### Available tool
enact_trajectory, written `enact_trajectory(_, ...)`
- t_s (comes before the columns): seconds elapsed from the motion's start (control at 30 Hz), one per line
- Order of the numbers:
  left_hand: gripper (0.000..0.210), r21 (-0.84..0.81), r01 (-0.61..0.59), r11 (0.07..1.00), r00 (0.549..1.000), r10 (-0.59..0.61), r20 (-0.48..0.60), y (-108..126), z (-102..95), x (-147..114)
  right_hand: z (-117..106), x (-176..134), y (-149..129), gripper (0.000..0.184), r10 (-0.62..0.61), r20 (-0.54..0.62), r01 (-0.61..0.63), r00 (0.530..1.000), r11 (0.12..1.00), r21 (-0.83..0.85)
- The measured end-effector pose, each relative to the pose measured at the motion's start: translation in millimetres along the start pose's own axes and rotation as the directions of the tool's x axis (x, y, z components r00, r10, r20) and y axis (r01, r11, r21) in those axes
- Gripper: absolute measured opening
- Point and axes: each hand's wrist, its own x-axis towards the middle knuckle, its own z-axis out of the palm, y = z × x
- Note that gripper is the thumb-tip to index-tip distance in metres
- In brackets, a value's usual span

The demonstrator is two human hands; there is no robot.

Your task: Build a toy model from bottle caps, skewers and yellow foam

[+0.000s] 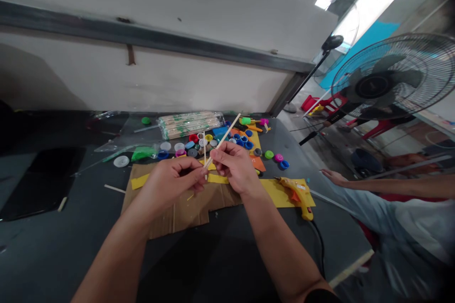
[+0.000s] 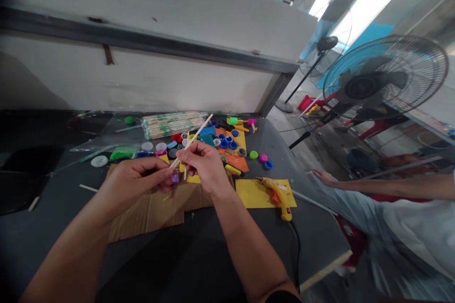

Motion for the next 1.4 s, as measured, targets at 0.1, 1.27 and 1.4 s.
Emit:
enact_trajectory(0.1, 0.021, -0.014, 0.011, 1.0, 1.0, -0.011, -0.016, -1.1, -0.3, 0.4, 0.1, 0.3, 0.4, 0.03, 0.008, -0.012, -0.008, 1.0, 1.0, -0.001)
enact_trajectory(1.27, 0.015, -0.133, -0.077, 0.988, 0.834, -0.009, -0.551, 7.4, 20.7, -38.9, -15.1, 7.2, -2.3, 0.026, -0.029, 0.005, 0.028, 1.0, 0.892, -0.45)
enact_trajectory(1.4, 0.023, -0.203, 0.166, 0.965, 0.919, -0.226, -0.324, -25.8, 52.0, -46.5, -16.0, 3.8, -0.7, 0.021, 0.034, 0.138, 0.048, 0.99, 0.833, -0.551)
